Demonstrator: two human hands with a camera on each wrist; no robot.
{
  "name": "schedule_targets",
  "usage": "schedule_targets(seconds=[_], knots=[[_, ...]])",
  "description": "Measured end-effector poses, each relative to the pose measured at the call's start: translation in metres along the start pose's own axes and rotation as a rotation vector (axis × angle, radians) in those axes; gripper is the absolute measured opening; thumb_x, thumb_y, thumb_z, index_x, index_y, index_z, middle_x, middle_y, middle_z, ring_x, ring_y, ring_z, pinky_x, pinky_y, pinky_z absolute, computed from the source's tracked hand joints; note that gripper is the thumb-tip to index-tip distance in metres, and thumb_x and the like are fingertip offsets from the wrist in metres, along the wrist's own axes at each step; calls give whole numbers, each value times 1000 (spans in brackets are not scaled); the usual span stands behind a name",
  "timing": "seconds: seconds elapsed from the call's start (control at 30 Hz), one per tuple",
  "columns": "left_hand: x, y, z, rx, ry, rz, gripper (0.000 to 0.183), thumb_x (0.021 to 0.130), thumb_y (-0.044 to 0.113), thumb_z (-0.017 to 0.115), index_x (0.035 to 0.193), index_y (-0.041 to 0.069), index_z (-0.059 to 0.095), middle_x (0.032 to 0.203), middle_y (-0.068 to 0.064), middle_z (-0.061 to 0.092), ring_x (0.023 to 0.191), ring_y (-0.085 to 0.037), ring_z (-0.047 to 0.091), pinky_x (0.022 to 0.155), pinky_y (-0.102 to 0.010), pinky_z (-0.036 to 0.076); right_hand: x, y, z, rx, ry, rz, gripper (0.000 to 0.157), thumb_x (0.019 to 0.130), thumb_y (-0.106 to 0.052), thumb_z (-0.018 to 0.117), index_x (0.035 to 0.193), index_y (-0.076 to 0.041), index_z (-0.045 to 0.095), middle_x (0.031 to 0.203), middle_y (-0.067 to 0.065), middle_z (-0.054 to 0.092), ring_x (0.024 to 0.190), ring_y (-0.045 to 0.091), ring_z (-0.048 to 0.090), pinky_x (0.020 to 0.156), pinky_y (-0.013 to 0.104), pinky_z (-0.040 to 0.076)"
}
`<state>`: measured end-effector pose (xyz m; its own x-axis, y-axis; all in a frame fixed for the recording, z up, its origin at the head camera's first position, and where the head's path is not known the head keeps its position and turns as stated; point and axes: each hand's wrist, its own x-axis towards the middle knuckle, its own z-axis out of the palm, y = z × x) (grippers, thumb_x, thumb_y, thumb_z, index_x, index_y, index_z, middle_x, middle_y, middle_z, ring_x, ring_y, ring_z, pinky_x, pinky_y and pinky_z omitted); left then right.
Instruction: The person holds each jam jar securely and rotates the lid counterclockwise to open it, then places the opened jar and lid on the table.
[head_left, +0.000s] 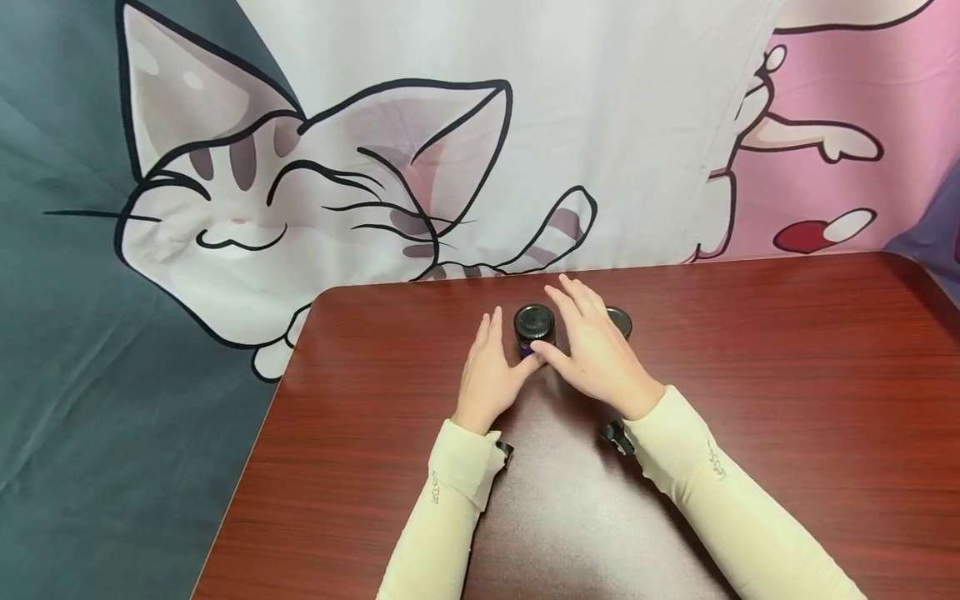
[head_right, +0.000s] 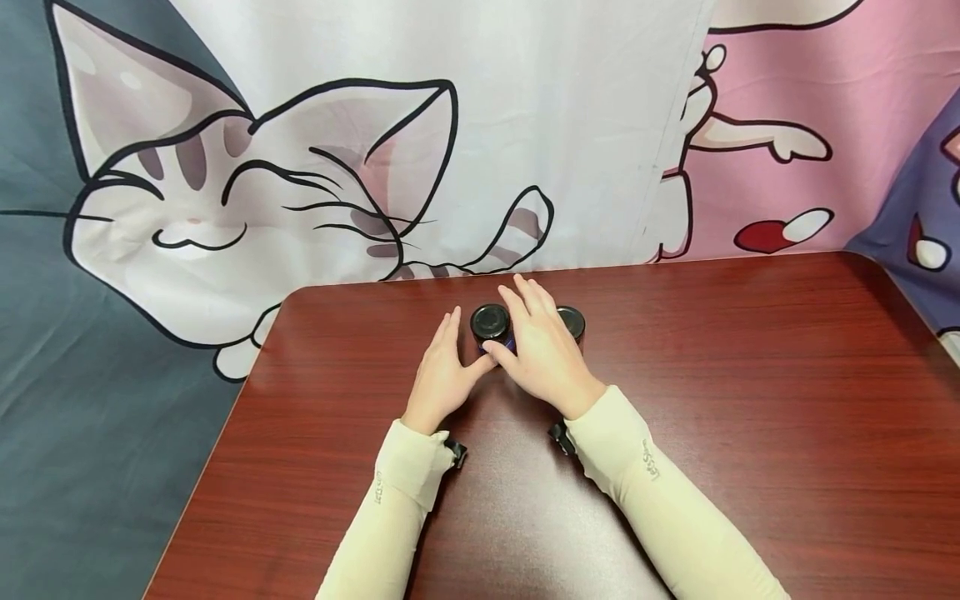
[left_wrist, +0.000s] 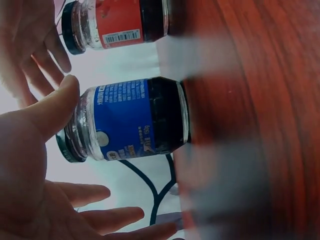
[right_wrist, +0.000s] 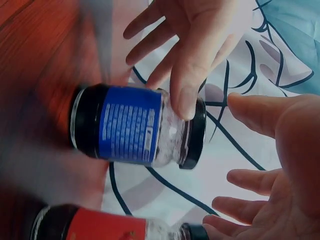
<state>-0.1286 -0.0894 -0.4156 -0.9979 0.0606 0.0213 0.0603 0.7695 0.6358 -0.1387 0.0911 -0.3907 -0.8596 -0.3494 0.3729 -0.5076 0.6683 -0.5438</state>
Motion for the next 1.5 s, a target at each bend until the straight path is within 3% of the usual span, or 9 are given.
schedule_targets(seconds=[0.3,0.8,1.5], knots=[[1,-1,5,-24,-12,7,93,89,48,71,159,7,26,161,-23,28,142,-42,38,108,-59,37,3,-7,9,25,-36,42,75,92,-31,73,150,3,39,158,25,31,146,43,26,116,56,25],[5,-5,7,-43,-12,-10,84,89,31,70,157,5,30,159,-21,34,141,-37,41,109,-54,38,9,-14,21,31,-28,40,72,91,-25,74,148,4,42,156,27,35,144,42,30,116,53,27],[8,-5,11,15,-81,-32,73,94,32,66,155,6,36,152,-14,47,136,-37,47,110,-50,38,10,-14,30,19,-94,84,58,95,-22,70,144,2,49,154,30,33,139,46,36,111,55,35]])
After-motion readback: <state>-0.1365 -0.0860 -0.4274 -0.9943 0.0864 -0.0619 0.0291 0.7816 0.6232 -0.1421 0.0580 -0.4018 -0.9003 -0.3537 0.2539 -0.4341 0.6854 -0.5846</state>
